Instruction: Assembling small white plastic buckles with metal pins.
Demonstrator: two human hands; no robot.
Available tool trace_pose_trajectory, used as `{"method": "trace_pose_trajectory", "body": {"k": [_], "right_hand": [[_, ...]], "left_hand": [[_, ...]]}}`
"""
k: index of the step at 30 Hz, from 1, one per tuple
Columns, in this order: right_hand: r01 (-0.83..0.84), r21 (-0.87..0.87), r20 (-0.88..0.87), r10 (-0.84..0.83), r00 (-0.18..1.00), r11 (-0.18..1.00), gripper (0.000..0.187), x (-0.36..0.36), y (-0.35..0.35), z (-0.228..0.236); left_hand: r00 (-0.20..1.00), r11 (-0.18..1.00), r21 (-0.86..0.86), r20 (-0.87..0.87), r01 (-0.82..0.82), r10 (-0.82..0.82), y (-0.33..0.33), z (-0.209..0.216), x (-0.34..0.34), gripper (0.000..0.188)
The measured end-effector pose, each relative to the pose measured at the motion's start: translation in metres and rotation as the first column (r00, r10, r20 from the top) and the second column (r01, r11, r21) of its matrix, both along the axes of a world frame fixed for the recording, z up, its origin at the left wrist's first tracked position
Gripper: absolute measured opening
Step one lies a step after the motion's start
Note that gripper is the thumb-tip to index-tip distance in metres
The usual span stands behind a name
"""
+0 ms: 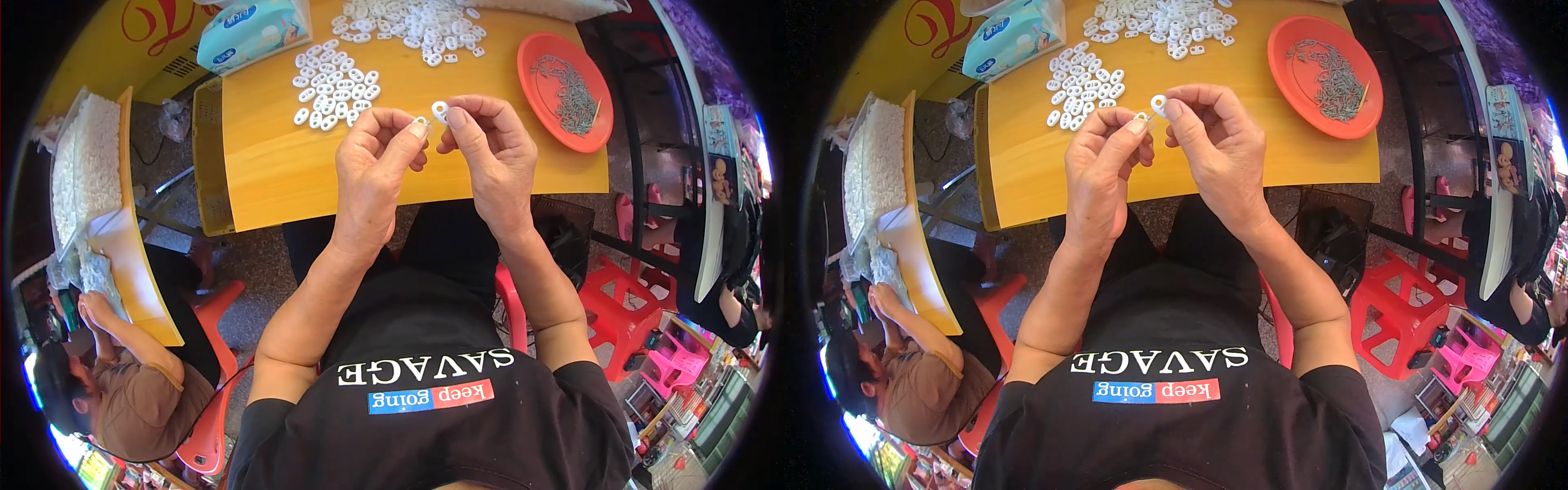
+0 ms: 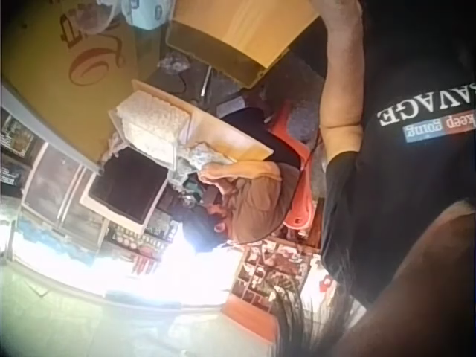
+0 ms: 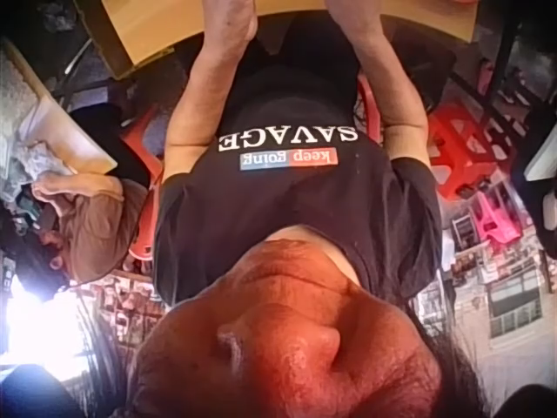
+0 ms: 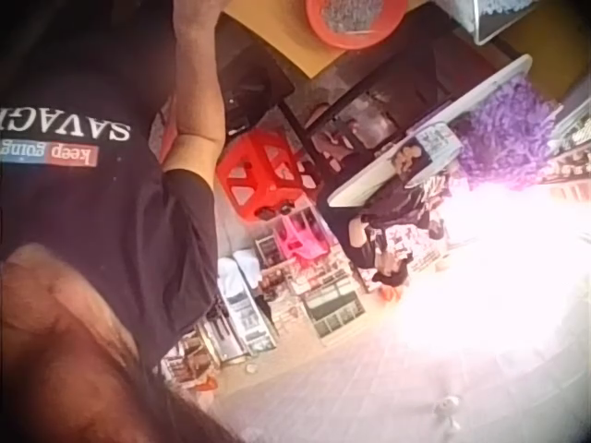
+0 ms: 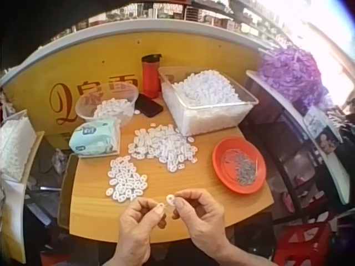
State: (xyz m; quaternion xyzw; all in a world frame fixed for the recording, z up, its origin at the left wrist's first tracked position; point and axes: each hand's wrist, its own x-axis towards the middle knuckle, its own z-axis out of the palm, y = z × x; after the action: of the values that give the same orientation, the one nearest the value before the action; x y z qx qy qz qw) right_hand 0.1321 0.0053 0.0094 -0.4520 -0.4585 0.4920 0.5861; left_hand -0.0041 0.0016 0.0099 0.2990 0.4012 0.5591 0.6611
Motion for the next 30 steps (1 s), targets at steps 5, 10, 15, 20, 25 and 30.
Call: {"method": "trace_pose_trajectory", "body": {"k": [5,10,15,20,25,30], "right_hand": [[-0.029,0.013,0.013,0.029,0.999,0.999,0.016,-0.001,0.000,0.000],[-0.060,0.014,0.071,0.059,0.996,0.998,0.019,-0.001,-0.001,0.001],[-0.107,0.078,0.140,0.095,0.986,0.991,0.020,0.003,0.001,0.001],[-0.128,0.034,0.019,0.127,0.992,0.991,0.020,-0.001,-0.005,0.003],[-0.124,-0.016,-0.116,0.122,0.986,0.992,0.020,0.000,-0.002,-0.001],[-0.280,-0.133,-0.420,0.202,0.885,0.951,0.039,0.002,0.001,0.006]], "left_hand": [[0.999,1.000,0.000,0.007,0.031,-0.031,0.000,0.001,-0.001,0.013],[0.999,0.999,0.001,0.015,0.032,-0.032,0.000,0.000,-0.003,0.014],[0.999,0.999,0.030,0.026,0.024,-0.025,-0.001,-0.001,-0.002,0.014],[0.996,0.999,0.020,0.070,0.045,-0.047,0.000,0.000,-0.005,0.013],[0.996,0.991,0.103,0.003,0.085,-0.086,-0.001,-0.003,-0.011,0.018],[0.980,0.906,0.386,-0.159,0.174,-0.120,-0.001,-0.015,-0.019,0.038]]}}
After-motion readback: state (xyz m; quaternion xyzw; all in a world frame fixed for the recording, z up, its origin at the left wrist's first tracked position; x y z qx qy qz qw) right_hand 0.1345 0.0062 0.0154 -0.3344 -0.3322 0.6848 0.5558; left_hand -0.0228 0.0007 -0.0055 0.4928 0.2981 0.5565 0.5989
